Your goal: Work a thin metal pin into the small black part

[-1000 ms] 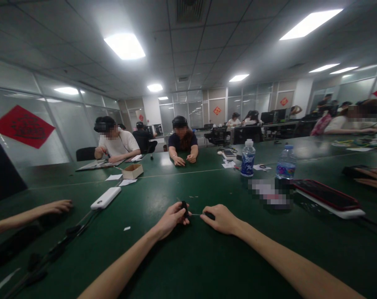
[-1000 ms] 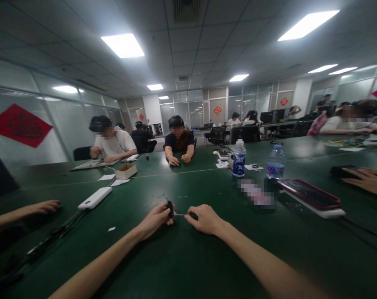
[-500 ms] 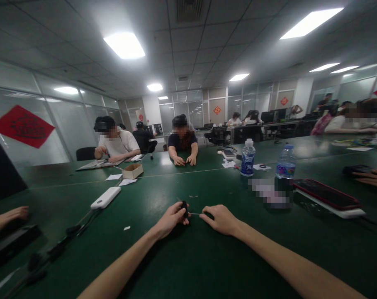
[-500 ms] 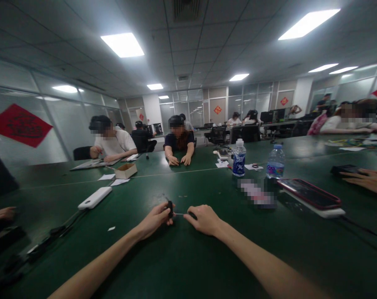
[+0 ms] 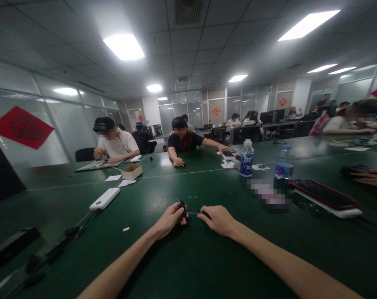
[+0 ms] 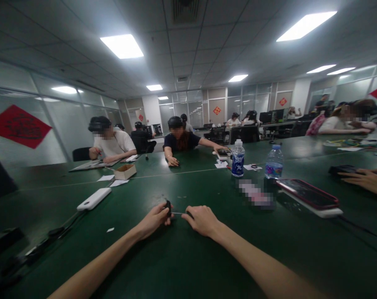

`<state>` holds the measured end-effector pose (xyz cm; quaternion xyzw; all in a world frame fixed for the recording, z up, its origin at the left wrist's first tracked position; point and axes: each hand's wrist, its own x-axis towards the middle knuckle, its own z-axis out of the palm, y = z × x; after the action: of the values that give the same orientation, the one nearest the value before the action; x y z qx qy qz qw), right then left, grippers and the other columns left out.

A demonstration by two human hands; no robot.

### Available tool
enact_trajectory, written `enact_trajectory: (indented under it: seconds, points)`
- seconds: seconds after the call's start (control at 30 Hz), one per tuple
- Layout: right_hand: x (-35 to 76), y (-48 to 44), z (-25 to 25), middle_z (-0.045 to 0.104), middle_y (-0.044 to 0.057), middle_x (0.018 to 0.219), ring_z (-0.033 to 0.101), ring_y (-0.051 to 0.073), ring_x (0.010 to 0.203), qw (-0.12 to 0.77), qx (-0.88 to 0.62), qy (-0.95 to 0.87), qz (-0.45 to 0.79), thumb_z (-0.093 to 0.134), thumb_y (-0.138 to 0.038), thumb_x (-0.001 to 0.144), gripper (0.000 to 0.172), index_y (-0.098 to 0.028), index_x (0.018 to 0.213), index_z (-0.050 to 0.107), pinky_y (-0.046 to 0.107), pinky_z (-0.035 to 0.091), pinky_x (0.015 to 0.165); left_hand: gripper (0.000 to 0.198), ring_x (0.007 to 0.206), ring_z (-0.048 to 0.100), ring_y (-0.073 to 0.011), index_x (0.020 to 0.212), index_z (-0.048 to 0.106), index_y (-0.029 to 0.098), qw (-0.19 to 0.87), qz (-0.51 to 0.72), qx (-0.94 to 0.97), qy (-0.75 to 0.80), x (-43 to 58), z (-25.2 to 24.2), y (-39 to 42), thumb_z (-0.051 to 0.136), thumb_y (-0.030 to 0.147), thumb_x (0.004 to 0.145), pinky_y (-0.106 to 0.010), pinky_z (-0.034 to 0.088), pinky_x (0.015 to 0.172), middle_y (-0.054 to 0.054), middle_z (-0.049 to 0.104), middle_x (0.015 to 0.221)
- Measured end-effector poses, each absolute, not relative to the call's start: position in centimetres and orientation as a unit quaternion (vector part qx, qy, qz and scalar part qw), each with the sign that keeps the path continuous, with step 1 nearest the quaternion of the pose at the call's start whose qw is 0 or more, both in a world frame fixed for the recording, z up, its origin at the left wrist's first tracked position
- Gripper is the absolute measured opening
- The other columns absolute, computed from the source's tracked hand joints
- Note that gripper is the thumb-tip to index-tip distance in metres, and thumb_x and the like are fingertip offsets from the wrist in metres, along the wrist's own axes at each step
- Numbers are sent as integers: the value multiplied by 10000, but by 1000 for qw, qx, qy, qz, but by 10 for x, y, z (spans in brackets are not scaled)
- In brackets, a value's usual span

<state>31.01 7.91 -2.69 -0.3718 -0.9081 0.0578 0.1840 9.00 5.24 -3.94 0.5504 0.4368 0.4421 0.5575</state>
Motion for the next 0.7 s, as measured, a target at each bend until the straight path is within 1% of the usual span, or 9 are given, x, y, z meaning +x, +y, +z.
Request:
enact_trajectory:
  seconds: [0.27, 0.37, 0.43, 0.57, 0.7]
  points:
    - [304, 79, -28, 679, 67, 880, 640, 186, 772, 175, -396, -900, 48, 367, -440, 954, 345, -200, 967, 614, 246, 438, 659, 392, 607, 524, -99, 1023, 487, 142, 554, 454, 545, 435, 89, -43, 56, 593, 449, 804, -224, 375, 569, -39, 585, 820]
    - [308, 90, -32, 683, 81, 854, 646, 194, 764, 202, -452, -866, 64, 340, -441, 962, 380, -188, 961, 624, 254, 439, 652, 404, 590, 522, -100, 1031, 482, 133, 553, 422, 566, 442, 93, -36, 49, 590, 450, 806, -229, 382, 566, -35, 588, 800]
    - [314, 100, -33, 682, 77, 829, 644, 183, 736, 223, -479, -844, 97, 333, -438, 966, 392, -179, 971, 627, 248, 439, 636, 400, 600, 533, -107, 1051, 477, 126, 554, 398, 579, 447, 96, -32, 46, 575, 438, 820, -234, 391, 574, -42, 596, 804]
    - [328, 110, -33, 678, 54, 790, 625, 156, 661, 247, -455, -842, 154, 334, -453, 962, 413, -172, 978, 635, 240, 438, 612, 365, 609, 547, -109, 1066, 470, 125, 560, 419, 556, 450, 96, -31, 44, 557, 395, 836, -231, 393, 574, -46, 595, 819]
    - [327, 100, -30, 681, 54, 808, 624, 163, 695, 225, -396, -882, 120, 373, -463, 940, 401, -181, 971, 658, 247, 429, 648, 339, 623, 553, -109, 1082, 472, 123, 567, 445, 535, 441, 94, -35, 47, 546, 355, 845, -229, 396, 582, -59, 596, 850]
